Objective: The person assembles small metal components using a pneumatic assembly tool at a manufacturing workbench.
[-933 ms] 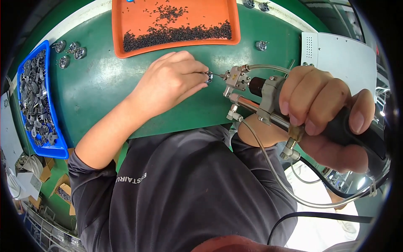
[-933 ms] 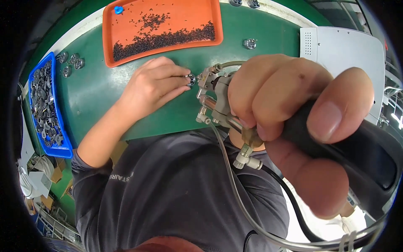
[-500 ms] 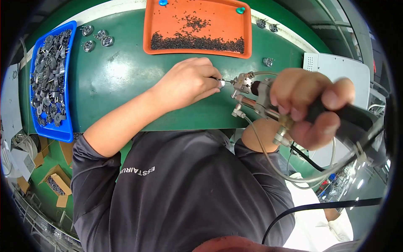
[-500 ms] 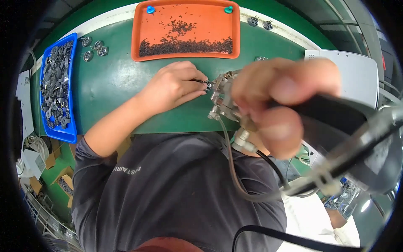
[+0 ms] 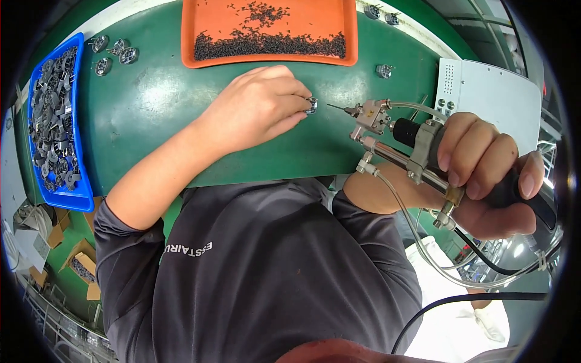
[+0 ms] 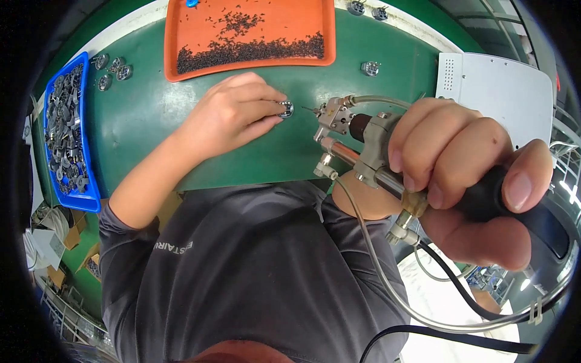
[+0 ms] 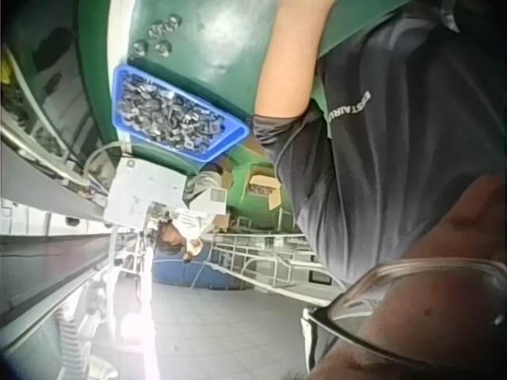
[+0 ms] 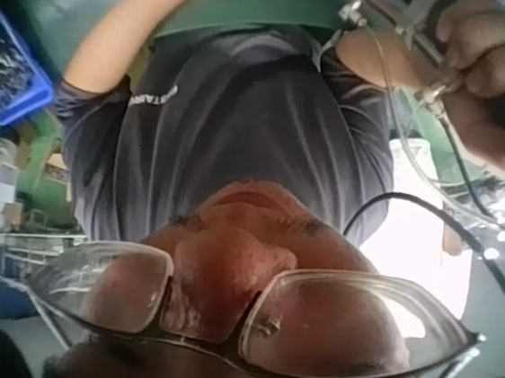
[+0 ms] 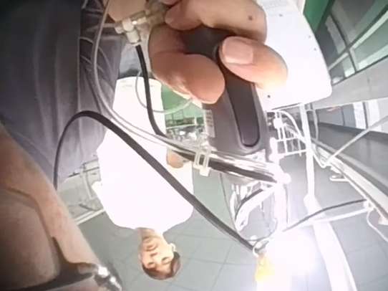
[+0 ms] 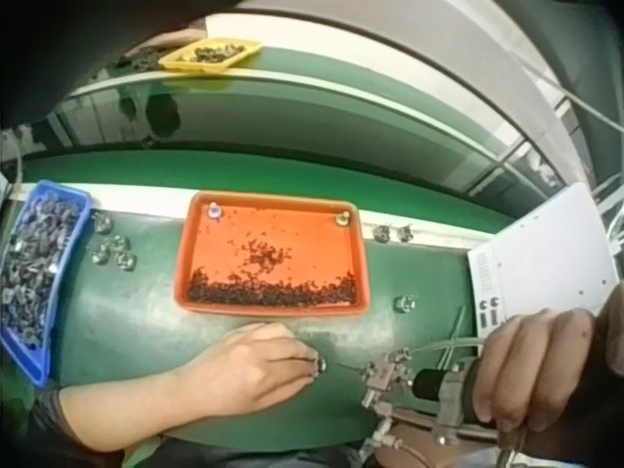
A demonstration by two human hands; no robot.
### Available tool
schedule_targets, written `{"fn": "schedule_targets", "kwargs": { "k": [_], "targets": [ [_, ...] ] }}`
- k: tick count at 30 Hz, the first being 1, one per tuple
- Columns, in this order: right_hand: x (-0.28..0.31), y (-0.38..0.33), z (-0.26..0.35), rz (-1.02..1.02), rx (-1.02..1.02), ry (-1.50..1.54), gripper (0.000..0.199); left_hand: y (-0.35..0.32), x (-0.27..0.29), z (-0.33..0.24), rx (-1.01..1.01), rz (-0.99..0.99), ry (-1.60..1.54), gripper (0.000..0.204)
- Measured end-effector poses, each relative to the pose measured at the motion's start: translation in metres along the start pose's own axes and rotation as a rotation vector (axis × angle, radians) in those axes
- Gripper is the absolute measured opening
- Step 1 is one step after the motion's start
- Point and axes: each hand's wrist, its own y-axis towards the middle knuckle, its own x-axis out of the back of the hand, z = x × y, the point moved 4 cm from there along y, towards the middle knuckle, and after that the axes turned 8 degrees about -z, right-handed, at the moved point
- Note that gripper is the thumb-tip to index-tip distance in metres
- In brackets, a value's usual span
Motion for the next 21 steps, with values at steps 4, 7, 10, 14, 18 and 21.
{"fn": "schedule_targets", "kwargs": {
  "k": [4, 7, 10, 14, 18, 21],
  "targets": [
    [-0.005, 0.000, -0.015, 0.046, -0.006, 0.058, 0.045, -0.002, 0.000, -0.001, 0.016, 0.006, -0.002, 0.018],
    [-0.012, 0.003, -0.015, 0.064, -0.008, 0.092, 0.044, -0.001, -0.001, -0.002, 0.028, 0.013, -0.012, 0.019],
    [-0.018, 0.006, -0.012, 0.145, -0.110, -0.069, 0.045, -0.001, -0.002, -0.002, 0.009, 0.016, -0.012, 0.019],
    [-0.012, 0.004, -0.029, 0.155, 0.016, 0.069, 0.045, 0.000, -0.001, -0.001, 0.018, 0.016, -0.008, 0.019],
    [-0.025, 0.019, -0.033, 0.231, 0.025, 0.085, 0.045, 0.003, -0.003, 0.002, 0.016, 0.023, -0.015, 0.019],
    [-0.028, 0.021, -0.036, 0.230, 0.028, 0.096, 0.041, 0.002, 0.001, 0.001, 0.009, 0.003, 0.004, 0.018]
  ]
}}
